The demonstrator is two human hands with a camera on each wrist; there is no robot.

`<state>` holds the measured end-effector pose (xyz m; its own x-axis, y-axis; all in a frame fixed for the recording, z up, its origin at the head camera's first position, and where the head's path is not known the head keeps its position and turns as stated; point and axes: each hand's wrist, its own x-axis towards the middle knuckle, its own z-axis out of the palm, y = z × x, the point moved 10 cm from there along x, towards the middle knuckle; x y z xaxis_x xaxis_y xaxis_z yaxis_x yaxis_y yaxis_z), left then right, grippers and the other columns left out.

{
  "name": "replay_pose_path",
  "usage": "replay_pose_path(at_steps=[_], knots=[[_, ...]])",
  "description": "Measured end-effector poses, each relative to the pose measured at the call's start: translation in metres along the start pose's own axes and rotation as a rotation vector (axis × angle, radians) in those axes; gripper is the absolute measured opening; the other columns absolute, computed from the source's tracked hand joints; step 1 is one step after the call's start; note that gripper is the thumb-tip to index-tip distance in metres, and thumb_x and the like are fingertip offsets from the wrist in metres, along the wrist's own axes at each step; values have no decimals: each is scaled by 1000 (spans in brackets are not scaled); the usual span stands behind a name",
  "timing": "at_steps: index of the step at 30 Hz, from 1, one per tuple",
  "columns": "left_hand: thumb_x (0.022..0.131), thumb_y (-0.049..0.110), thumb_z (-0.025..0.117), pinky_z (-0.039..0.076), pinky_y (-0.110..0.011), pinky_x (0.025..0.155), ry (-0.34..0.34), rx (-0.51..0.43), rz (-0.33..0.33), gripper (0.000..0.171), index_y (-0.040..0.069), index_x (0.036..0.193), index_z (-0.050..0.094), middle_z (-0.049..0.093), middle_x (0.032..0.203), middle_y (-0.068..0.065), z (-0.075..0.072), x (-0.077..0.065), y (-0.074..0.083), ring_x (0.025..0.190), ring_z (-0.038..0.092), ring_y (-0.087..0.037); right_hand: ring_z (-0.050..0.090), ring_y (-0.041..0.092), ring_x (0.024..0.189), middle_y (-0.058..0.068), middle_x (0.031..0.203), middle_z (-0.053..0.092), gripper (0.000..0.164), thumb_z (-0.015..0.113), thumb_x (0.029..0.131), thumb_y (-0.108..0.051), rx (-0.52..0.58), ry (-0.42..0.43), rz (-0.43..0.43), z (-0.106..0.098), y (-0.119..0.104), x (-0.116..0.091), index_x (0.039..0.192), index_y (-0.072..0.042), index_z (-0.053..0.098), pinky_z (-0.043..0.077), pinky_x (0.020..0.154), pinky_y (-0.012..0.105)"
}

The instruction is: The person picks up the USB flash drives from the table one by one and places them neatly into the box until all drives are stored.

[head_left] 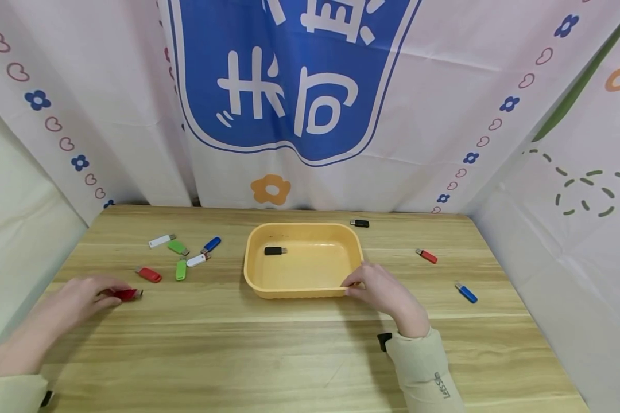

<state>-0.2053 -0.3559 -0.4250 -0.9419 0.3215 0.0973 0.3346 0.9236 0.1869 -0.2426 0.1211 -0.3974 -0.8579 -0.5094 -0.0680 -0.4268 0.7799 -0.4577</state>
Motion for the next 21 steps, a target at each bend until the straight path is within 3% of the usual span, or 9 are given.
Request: replay_pose_path(at_steps=[3, 9, 15, 21], knots=[[76, 7, 81, 56, -57, 76, 36, -30, 9, 26, 4, 101, 75, 75, 97, -19, -4, 2, 5, 89, 71, -42, 65, 15, 95, 0, 99, 77, 11, 74, 88, -9, -4, -1, -2, 0, 0, 0, 97, -12, 80, 56, 83, 33], [73, 5, 83, 59, -46, 71, 165, -15, 48, 31, 13, 102, 77, 77, 96, -11, -17, 6, 16, 86, 72, -31, 65, 15, 95, 0, 99, 77, 11, 74, 88, -9, -4, 1, -4, 0, 1, 0, 97, -12, 80, 55, 83, 33], [76, 4, 81, 56, -55, 76, 169, -48, 39, 33, 11, 109, 75, 75, 104, -18, -23, 13, 28, 93, 71, -40, 64, 14, 94, 0, 99, 77, 11, 74, 88, -9, -3, 0, -7, 1, 0, 0, 97, -12, 80, 55, 82, 32], [78, 4, 80, 60, -43, 68, 184, -83, 51, 36, 9, 113, 74, 73, 109, -20, -20, 21, 40, 83, 72, -30, 65, 15, 95, 0, 99, 77, 11, 74, 88, -9, 1, -1, 0, 1, 1, 0, 97, -12, 80, 56, 82, 32]])
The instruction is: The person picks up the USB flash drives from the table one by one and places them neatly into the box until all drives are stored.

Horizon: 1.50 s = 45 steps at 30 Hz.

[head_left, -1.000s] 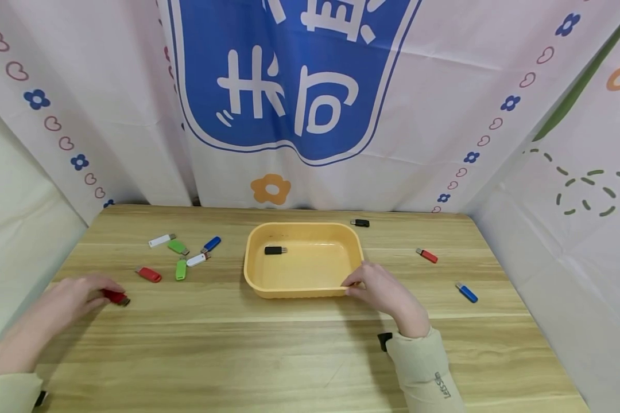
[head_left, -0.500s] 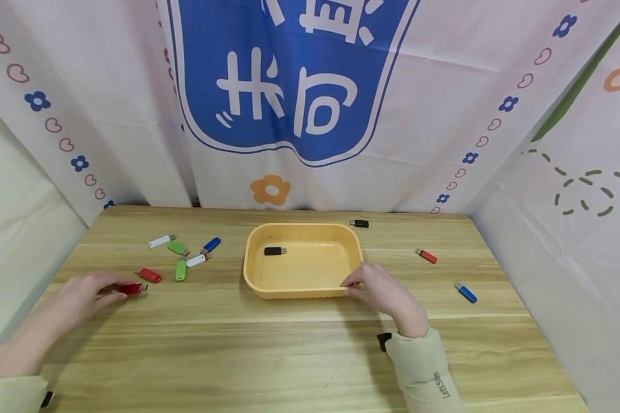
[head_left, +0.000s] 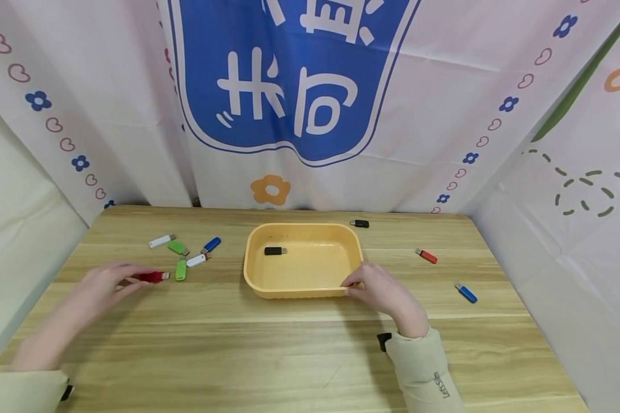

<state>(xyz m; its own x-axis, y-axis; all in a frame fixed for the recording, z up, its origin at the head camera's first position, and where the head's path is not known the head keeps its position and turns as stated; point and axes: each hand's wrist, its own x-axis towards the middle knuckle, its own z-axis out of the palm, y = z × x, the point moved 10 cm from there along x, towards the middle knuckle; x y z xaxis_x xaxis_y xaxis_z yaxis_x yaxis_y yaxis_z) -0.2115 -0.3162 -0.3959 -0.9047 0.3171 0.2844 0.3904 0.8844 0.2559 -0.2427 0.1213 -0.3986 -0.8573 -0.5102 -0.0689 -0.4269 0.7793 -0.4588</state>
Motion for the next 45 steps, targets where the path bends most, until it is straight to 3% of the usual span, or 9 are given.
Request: replay_pose_path(at_steps=[8, 15, 18, 25, 32, 40, 45], knots=[[77, 2, 80, 59, -48, 72, 65, -25, 48, 36, 8, 112, 74, 75, 106, -18, 2, 13, 24, 88, 72, -33, 65, 15, 95, 0, 99, 77, 11, 74, 88, -9, -2, 0, -7, 0, 0, 0, 97, -11, 80, 56, 83, 33], [75, 0, 82, 60, -35, 65, 122, -62, 126, 37, 8, 110, 74, 75, 102, -13, 4, 29, 56, 80, 70, -22, 65, 16, 94, 1, 99, 77, 11, 74, 88, -8, 11, -1, -2, -1, 0, 0, 97, -11, 80, 56, 82, 34], [75, -1, 82, 61, -35, 66, 135, -79, 149, 35, 8, 108, 75, 75, 101, -12, 8, 36, 69, 82, 70, -22, 65, 16, 94, 2, 99, 77, 11, 73, 88, -7, 8, 4, -12, -2, -1, 0, 97, -10, 80, 56, 82, 33], [81, 1, 78, 60, -49, 75, 130, -120, 131, 33, 7, 112, 73, 73, 110, -16, 15, 46, 86, 96, 71, -34, 66, 17, 94, 2, 99, 77, 11, 74, 88, -7, 11, 4, -18, -1, -1, 0, 97, -9, 80, 57, 82, 33], [82, 2, 78, 60, -42, 71, 159, -152, 149, 32, 9, 113, 74, 72, 108, -12, 22, 55, 97, 91, 70, -26, 65, 16, 95, 1, 99, 78, 12, 74, 88, -8, 16, -2, -2, 0, -1, 0, 98, -10, 80, 57, 83, 33], [86, 4, 75, 60, -47, 79, 117, -199, 112, 28, 11, 114, 75, 72, 114, -13, 32, 70, 112, 100, 69, -30, 66, 16, 94, 1, 99, 78, 11, 74, 88, -8, 15, 3, -13, -1, 0, 0, 97, -10, 80, 57, 82, 34], [85, 4, 76, 60, -40, 74, 166, -227, 143, 28, 10, 112, 76, 73, 109, -9, 32, 80, 127, 92, 70, -24, 67, 16, 96, 1, 99, 78, 11, 74, 88, -9, 10, 5, -18, -1, 0, 0, 97, -10, 80, 57, 83, 34]])
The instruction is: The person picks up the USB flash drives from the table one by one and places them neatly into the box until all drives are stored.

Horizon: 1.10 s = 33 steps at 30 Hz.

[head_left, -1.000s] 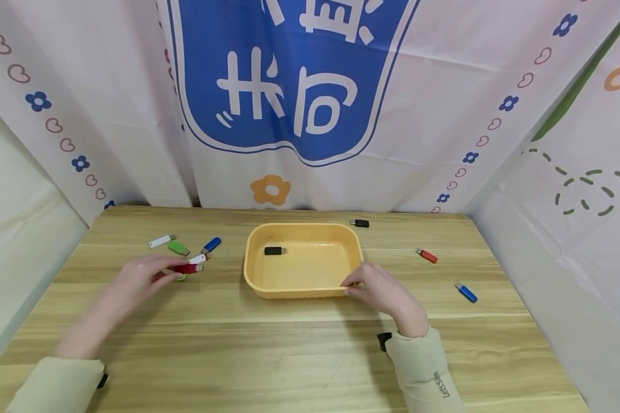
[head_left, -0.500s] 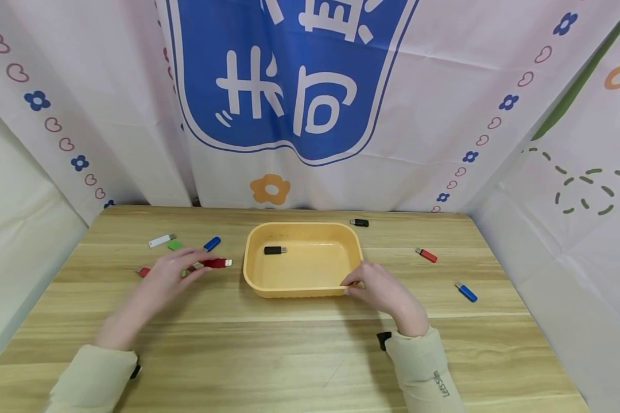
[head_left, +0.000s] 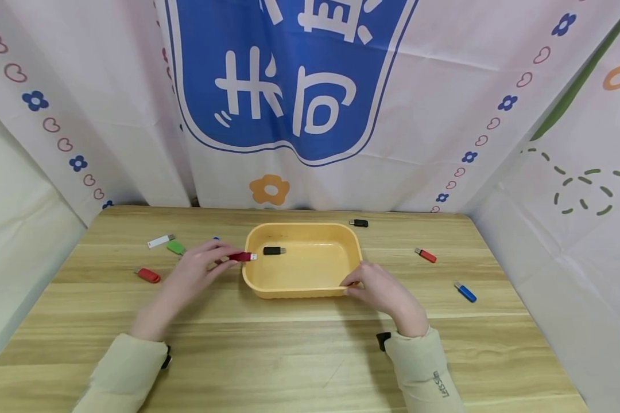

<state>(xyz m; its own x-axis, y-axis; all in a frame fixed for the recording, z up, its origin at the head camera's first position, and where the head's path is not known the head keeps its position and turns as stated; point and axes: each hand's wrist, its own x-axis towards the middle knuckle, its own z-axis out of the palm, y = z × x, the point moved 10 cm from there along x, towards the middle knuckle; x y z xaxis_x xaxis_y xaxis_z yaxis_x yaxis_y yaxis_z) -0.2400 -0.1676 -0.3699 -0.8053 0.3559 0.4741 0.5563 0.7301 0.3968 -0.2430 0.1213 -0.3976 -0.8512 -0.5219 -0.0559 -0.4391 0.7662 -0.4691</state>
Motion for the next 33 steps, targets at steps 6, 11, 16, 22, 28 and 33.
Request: replay_pose_path(at_steps=[6, 11, 16, 22, 28, 33], knots=[[87, 8, 75, 61, -41, 77, 6, -25, -29, 28, 11, 115, 75, 72, 114, -11, 8, 10, 7, 99, 69, -27, 67, 17, 98, 1, 100, 78, 11, 74, 88, -9, -2, -8, -3, 1, -1, 0, 98, -11, 80, 57, 85, 35], [88, 10, 74, 61, -41, 80, -27, -32, -55, 28, 12, 117, 74, 71, 116, -11, 16, 16, 8, 103, 69, -28, 67, 17, 96, 1, 99, 78, 11, 74, 88, -9, -6, -2, -15, 0, -2, 1, 97, -10, 80, 57, 84, 34], [90, 11, 73, 61, -39, 79, -89, -56, -76, 28, 12, 118, 74, 71, 116, -12, 25, 23, 12, 99, 69, -26, 67, 17, 96, 1, 99, 78, 11, 75, 88, -9, -9, 4, -14, 0, -2, 1, 97, -11, 80, 57, 83, 34], [90, 12, 73, 61, -43, 85, -144, -3, -92, 27, 12, 117, 74, 70, 117, -13, 37, 31, 15, 102, 69, -27, 68, 17, 96, 1, 99, 78, 11, 74, 88, -9, -1, -3, -11, 0, -1, 0, 97, -10, 80, 57, 84, 34], [89, 9, 74, 61, -37, 76, -140, 67, -30, 25, 9, 114, 74, 71, 112, -12, 44, 37, 23, 94, 70, -25, 67, 17, 95, 1, 98, 78, 11, 74, 88, -8, 1, 4, -17, -1, -1, 0, 96, -10, 80, 57, 82, 33], [89, 8, 73, 61, -35, 76, -155, 98, -8, 23, 8, 112, 74, 70, 111, -12, 49, 39, 28, 95, 71, -25, 67, 16, 95, 1, 99, 78, 11, 74, 88, -9, 1, -1, -8, 0, -1, -1, 97, -11, 80, 56, 83, 33]])
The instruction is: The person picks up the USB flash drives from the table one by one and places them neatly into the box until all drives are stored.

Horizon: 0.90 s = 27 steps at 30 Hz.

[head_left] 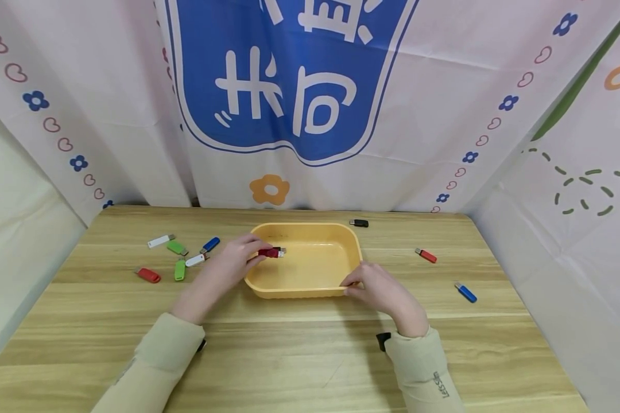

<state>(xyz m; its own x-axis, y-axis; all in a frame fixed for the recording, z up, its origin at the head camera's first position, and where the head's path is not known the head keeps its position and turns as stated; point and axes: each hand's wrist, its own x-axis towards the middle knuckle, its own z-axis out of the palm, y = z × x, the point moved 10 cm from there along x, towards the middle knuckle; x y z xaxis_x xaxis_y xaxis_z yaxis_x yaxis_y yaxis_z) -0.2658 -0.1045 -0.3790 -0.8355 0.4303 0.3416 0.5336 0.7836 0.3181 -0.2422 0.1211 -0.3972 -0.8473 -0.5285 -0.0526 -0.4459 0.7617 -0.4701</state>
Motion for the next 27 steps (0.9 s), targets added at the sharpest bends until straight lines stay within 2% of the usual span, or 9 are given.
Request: replay_pose_path(at_steps=[8, 11, 16, 21, 27], knots=[[86, 11, 77, 61, -40, 85, -8, 102, -3, 21, 8, 107, 76, 73, 108, -11, 5, 4, 3, 99, 71, -26, 65, 15, 94, 0, 99, 78, 11, 74, 88, -9, 3, -5, 7, 1, 1, 0, 97, -12, 80, 56, 83, 32], [85, 14, 79, 58, -43, 93, -22, 159, 7, 21, 9, 105, 77, 74, 108, -9, 8, 6, 5, 101, 70, -27, 65, 15, 94, 1, 99, 78, 11, 74, 88, -9, 2, 0, 6, 1, 1, 0, 97, -11, 80, 56, 82, 32], [86, 17, 79, 54, -49, 100, -93, 221, 32, 20, 10, 103, 77, 75, 109, -9, 17, 13, 9, 105, 70, -28, 65, 14, 93, 0, 98, 78, 11, 74, 88, -8, 1, 1, 10, 0, 1, 0, 97, -11, 80, 56, 81, 31], [87, 18, 78, 51, -52, 101, -175, 250, 14, 18, 10, 103, 77, 75, 108, -8, 26, 18, 8, 104, 70, -27, 66, 15, 94, 1, 99, 78, 11, 74, 88, -8, -2, -1, 10, 0, 0, 0, 97, -11, 80, 56, 81, 31], [86, 15, 78, 48, -55, 105, -193, 259, -6, 13, 10, 98, 78, 76, 102, -7, 30, 22, 5, 100, 71, -25, 66, 14, 94, 0, 98, 78, 11, 74, 88, -8, -4, -2, 4, -1, -2, 0, 97, -11, 80, 56, 81, 31]])
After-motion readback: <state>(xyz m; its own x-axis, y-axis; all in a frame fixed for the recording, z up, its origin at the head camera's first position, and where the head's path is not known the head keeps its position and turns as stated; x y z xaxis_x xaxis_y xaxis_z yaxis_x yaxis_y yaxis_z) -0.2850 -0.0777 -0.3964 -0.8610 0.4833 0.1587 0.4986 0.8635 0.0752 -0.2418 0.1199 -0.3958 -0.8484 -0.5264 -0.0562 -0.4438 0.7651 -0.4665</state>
